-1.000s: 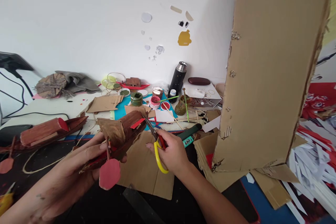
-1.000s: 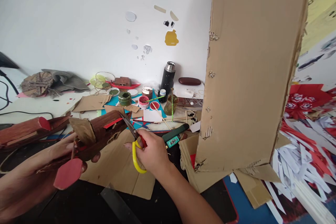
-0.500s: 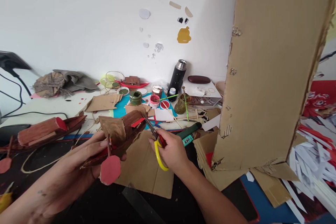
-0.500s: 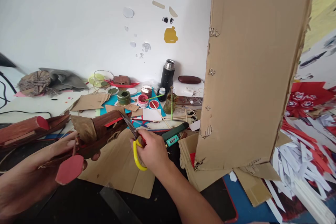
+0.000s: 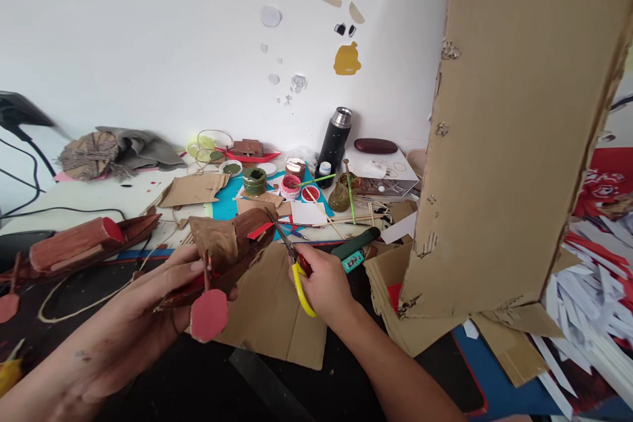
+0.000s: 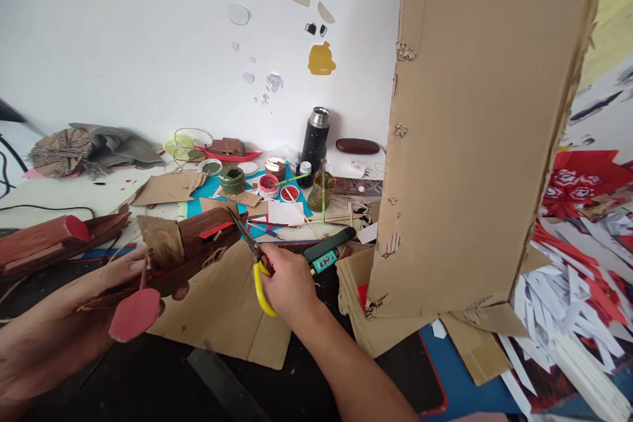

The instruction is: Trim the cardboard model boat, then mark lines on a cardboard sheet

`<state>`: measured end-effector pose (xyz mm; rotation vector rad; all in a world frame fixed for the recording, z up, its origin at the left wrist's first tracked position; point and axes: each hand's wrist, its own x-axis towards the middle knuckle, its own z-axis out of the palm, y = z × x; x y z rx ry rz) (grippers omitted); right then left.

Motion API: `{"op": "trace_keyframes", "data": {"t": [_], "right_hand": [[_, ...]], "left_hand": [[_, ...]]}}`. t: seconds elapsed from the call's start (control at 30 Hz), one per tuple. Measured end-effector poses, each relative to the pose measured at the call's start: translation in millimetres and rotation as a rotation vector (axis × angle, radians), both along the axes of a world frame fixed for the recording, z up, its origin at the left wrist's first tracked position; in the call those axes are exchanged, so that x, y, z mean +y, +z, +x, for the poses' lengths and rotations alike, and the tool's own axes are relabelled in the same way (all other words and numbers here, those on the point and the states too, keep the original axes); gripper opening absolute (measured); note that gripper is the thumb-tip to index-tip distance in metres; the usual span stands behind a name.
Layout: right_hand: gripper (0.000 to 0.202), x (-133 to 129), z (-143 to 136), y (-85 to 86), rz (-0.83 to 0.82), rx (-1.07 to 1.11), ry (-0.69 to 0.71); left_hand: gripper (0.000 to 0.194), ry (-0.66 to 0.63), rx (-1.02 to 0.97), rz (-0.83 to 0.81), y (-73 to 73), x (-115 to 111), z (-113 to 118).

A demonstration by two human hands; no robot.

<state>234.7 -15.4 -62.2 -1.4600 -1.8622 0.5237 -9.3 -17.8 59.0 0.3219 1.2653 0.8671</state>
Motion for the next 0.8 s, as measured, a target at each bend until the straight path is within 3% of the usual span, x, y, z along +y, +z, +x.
{"op": "trace_keyframes", "data": {"t": [0.17, 0.3, 0.47, 0.63, 0.8], "right_hand": [[0.010, -1, 0, 5.9, -0.005, 0.065, -0.004], [0.018, -2, 2, 14.7, -0.007, 0.072, 0.035], [0.024, -2, 3, 21.3, -0.028, 0.079, 0.085], [0.028, -3, 4, 28.9, -0.040, 0.002, 0.103], [0.026, -4, 2, 31.0, -0.042, -0.022, 0.108]], "left_hand": [[0.113, -0.014, 0.140, -0.006, 7.0, -1, 1], [0.122, 0.021, 0.172, -0.044, 8.6, -2, -2], [0.111, -0.001, 0.149, -0.012, 5.0, -4, -10], [0.114, 0.052, 0.148, -0.062, 4.3, -5, -12], [0.093, 0.051, 0.129, -0.046, 4.2, -5, -11]]}}
